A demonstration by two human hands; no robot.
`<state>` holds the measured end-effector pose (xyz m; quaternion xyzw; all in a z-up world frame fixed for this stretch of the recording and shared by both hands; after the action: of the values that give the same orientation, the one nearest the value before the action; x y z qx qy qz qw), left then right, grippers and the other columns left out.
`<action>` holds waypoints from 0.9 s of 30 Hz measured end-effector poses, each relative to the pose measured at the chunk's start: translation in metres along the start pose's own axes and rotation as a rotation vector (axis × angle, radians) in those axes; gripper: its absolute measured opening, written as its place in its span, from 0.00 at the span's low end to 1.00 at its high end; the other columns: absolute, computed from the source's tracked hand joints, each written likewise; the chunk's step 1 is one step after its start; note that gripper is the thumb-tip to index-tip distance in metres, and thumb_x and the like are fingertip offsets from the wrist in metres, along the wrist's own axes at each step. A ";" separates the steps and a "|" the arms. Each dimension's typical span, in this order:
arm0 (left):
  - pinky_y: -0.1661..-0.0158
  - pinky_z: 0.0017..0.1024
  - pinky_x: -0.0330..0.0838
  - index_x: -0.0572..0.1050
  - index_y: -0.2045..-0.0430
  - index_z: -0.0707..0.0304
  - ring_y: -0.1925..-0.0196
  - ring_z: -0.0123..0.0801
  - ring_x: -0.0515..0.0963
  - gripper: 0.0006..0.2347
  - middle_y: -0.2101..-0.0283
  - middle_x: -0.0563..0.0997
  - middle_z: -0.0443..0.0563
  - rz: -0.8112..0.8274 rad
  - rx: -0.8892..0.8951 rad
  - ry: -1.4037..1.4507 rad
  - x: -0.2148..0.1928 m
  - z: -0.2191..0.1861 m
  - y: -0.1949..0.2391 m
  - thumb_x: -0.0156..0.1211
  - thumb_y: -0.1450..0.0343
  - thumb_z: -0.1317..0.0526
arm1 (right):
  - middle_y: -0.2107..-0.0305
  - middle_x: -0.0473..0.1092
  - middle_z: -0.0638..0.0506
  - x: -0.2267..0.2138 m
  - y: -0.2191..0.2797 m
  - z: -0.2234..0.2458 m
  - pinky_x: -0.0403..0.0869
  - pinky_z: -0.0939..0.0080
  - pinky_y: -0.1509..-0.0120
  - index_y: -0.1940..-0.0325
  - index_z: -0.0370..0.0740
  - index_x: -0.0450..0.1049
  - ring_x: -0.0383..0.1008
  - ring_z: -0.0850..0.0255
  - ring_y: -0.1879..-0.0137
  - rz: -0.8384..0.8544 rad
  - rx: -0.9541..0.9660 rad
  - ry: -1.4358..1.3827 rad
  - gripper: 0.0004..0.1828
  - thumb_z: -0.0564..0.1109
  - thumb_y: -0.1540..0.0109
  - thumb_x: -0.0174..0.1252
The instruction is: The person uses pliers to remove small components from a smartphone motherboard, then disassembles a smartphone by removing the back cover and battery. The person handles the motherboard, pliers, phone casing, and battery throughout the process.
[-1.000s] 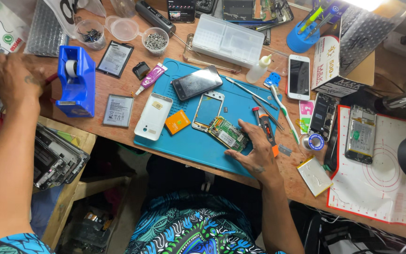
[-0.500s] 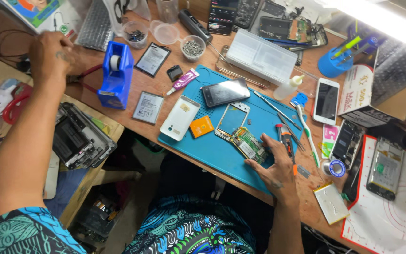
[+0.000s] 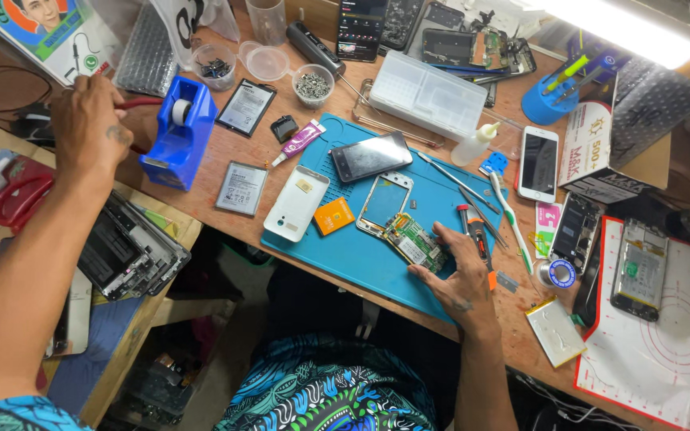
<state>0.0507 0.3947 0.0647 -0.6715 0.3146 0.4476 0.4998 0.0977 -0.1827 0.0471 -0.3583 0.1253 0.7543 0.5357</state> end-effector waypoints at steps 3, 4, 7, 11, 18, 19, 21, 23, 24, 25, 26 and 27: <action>0.46 0.47 0.70 0.72 0.62 0.68 0.54 0.54 0.78 0.18 0.58 0.76 0.62 -0.114 0.099 -0.252 -0.025 -0.021 0.003 0.70 0.43 0.71 | 0.46 0.73 0.41 0.000 0.000 0.001 0.72 0.53 0.36 0.35 0.34 0.69 0.74 0.52 0.41 -0.006 -0.030 -0.002 0.44 0.49 0.52 0.76; 0.45 0.47 0.69 0.71 0.62 0.67 0.52 0.53 0.77 0.15 0.57 0.76 0.61 -0.141 0.094 -0.274 -0.035 -0.022 0.003 0.69 0.39 0.73 | 0.46 0.73 0.41 0.000 0.000 0.001 0.72 0.53 0.35 0.35 0.34 0.70 0.74 0.52 0.41 -0.009 -0.036 -0.005 0.44 0.50 0.52 0.76; 0.46 0.45 0.69 0.70 0.61 0.66 0.50 0.51 0.77 0.11 0.54 0.77 0.59 -0.227 0.084 -0.348 -0.068 -0.023 0.001 0.64 0.32 0.76 | 0.46 0.73 0.41 0.000 0.001 0.001 0.72 0.53 0.35 0.35 0.34 0.70 0.74 0.51 0.40 -0.007 -0.033 0.012 0.44 0.50 0.52 0.76; 0.53 0.38 0.71 0.71 0.56 0.64 0.50 0.45 0.78 0.12 0.54 0.76 0.58 -0.306 0.047 -0.039 -0.117 -0.033 -0.008 0.52 0.29 0.78 | 0.45 0.73 0.41 0.000 0.001 0.002 0.72 0.52 0.35 0.36 0.34 0.70 0.74 0.51 0.40 -0.009 -0.029 0.007 0.44 0.50 0.52 0.76; 0.58 0.38 0.73 0.80 0.50 0.59 0.58 0.38 0.76 0.16 0.60 0.77 0.55 -0.143 0.251 0.252 -0.159 -0.181 0.007 0.50 0.25 0.77 | 0.45 0.72 0.42 -0.008 0.002 -0.007 0.73 0.55 0.33 0.36 0.32 0.71 0.74 0.52 0.38 -0.190 -0.033 -0.354 0.32 0.51 0.40 0.70; 0.59 0.38 0.73 0.81 0.50 0.58 0.60 0.37 0.76 0.17 0.61 0.77 0.55 -0.008 0.273 0.344 -0.147 -0.212 0.012 0.49 0.24 0.77 | 0.45 0.72 0.42 -0.011 0.003 -0.009 0.73 0.54 0.32 0.35 0.31 0.71 0.73 0.51 0.38 -0.228 -0.056 -0.486 0.30 0.52 0.36 0.68; 0.54 0.40 0.65 0.77 0.46 0.68 0.58 0.40 0.77 0.15 0.56 0.79 0.60 -0.012 0.626 0.335 -0.142 -0.292 0.040 0.58 0.28 0.76 | 0.42 0.71 0.41 -0.004 0.005 -0.016 0.73 0.51 0.31 0.34 0.31 0.68 0.73 0.50 0.36 -0.071 -0.026 -0.907 0.34 0.60 0.33 0.62; 0.37 0.46 0.55 0.80 0.56 0.60 0.53 0.37 0.80 0.19 0.59 0.78 0.52 0.039 0.856 0.490 -0.136 -0.357 0.069 0.62 0.43 0.69 | 0.39 0.70 0.39 0.003 0.013 -0.020 0.71 0.50 0.30 0.31 0.30 0.65 0.71 0.49 0.34 0.124 0.034 -1.266 0.40 0.67 0.32 0.56; 0.37 0.47 0.55 0.80 0.59 0.59 0.54 0.35 0.80 0.12 0.59 0.77 0.51 0.100 0.936 0.633 -0.130 -0.383 0.078 0.64 0.37 0.66 | 0.39 0.69 0.38 0.007 0.021 -0.021 0.70 0.50 0.29 0.28 0.30 0.63 0.70 0.49 0.32 0.241 0.079 -1.412 0.45 0.70 0.33 0.54; 0.36 0.48 0.55 0.80 0.62 0.57 0.54 0.33 0.79 0.06 0.59 0.77 0.50 0.162 1.013 0.777 -0.124 -0.408 0.087 0.66 0.31 0.63 | 0.38 0.67 0.37 0.012 0.030 -0.023 0.68 0.50 0.28 0.26 0.30 0.62 0.68 0.49 0.31 0.361 0.125 -1.555 0.49 0.73 0.34 0.52; 0.36 0.46 0.58 0.80 0.64 0.58 0.52 0.34 0.79 0.06 0.58 0.77 0.51 0.108 1.103 0.745 -0.120 -0.434 0.096 0.66 0.33 0.64 | 0.37 0.66 0.37 0.012 0.037 -0.031 0.68 0.47 0.29 0.25 0.33 0.61 0.67 0.48 0.30 0.349 0.179 -1.648 0.47 0.73 0.34 0.53; 0.36 0.45 0.60 0.80 0.67 0.59 0.50 0.36 0.79 0.06 0.56 0.77 0.51 0.053 1.192 0.712 -0.116 -0.455 0.104 0.65 0.35 0.64 | 0.36 0.65 0.38 0.013 0.044 -0.040 0.69 0.45 0.30 0.25 0.35 0.60 0.66 0.47 0.30 0.337 0.232 -1.740 0.46 0.72 0.34 0.54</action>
<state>0.0441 -0.0735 0.1763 -0.3806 0.6678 -0.0369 0.6386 0.0727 -0.2136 0.0013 0.4205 -0.1990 0.8104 0.3562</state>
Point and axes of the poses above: each hand's wrist, its own y-axis away from the middle knuckle, its own x-axis out of the palm, z = x × y, the point moved 7 cm from there along -y, towards the middle knuckle
